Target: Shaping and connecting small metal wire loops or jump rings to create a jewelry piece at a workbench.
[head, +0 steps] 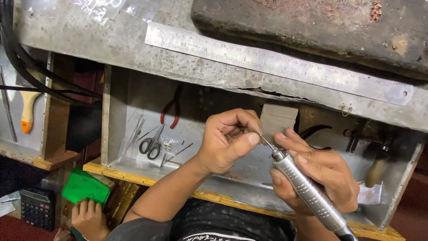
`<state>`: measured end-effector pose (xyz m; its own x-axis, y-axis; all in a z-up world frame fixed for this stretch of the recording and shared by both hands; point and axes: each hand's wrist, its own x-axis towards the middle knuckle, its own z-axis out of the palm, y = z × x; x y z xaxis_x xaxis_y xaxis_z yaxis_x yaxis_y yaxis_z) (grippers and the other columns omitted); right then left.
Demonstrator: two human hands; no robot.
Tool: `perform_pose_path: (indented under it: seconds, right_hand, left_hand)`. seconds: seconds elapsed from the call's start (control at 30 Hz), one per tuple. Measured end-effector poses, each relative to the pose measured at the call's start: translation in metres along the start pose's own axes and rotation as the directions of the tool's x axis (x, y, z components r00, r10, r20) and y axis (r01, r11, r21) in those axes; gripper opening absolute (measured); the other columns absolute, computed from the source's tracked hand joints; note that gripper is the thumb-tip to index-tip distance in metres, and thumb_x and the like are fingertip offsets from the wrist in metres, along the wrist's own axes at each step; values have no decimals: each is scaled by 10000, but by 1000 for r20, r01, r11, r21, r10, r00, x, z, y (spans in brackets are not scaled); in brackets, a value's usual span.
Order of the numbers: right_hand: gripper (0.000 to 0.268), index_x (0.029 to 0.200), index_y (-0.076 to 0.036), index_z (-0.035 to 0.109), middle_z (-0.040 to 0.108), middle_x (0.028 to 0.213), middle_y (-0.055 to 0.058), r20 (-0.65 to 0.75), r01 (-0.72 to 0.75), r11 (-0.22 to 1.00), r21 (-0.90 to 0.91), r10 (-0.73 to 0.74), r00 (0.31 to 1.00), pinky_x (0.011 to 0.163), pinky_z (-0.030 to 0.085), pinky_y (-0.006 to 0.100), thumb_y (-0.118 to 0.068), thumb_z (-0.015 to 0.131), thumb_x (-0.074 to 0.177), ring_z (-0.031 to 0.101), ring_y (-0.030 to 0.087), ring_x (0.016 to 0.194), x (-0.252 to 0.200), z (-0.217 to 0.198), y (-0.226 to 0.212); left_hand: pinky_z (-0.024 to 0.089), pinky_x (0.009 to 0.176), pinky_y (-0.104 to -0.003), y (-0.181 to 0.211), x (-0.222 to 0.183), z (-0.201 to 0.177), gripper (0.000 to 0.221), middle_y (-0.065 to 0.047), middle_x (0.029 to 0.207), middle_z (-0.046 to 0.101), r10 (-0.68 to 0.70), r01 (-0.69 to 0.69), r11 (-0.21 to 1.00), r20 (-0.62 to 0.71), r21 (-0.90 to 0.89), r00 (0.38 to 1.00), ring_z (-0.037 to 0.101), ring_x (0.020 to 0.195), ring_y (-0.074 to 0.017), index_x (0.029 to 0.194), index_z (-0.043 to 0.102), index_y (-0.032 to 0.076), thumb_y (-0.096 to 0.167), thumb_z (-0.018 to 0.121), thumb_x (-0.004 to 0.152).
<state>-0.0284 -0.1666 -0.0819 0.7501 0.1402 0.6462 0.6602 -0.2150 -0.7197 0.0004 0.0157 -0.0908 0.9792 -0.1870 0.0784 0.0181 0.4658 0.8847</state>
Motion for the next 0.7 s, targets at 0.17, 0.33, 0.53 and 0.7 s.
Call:
perform_pose_path:
  seconds: [0.17, 0.33, 0.53, 0.7]
  right_hand:
    - [351, 1126, 22, 520, 611, 1013, 262, -40, -26, 998, -65, 23, 999, 1000, 709, 551, -126, 739, 895, 774, 476, 1037, 3, 4, -5]
    - [360, 1121, 16, 523, 609, 1006, 256, -53, -39, 997, -64, 36, 998, 1003, 710, 546, -132, 751, 886, 772, 469, 1043, 2, 6, -6]
    - [356, 1120, 9, 521, 611, 1000, 264, -79, -82, 995, -59, 78, 994, 1013, 707, 562, -143, 744, 889, 770, 469, 1048, 2, 8, -9]
    - [361, 1151, 7, 523, 616, 1007, 274, -63, -88, 996, -17, 87, 994, 1041, 700, 563, -123, 741, 894, 768, 474, 1069, 1, 7, -9]
  left_hand:
    - [443, 710, -244, 1, 0, 0, 131, -16, 868, 612, 2, -2, 1000, 10, 25, 1000, 537, 780, -108, 961, 638, 95, 221, 661, 983]
    - [449, 716, -257, 5, 1, 3, 126, -21, 847, 608, 20, -20, 999, 14, 39, 1000, 531, 764, -116, 958, 633, 88, 211, 648, 981]
    - [440, 710, -259, 5, 1, 3, 134, -18, 836, 598, 27, -27, 999, 16, 45, 1000, 521, 757, -116, 951, 630, 88, 217, 653, 980]
    - [439, 708, -259, 6, 2, 3, 116, -14, 835, 594, 32, -33, 998, 18, 53, 999, 519, 755, -116, 952, 628, 90, 202, 646, 976]
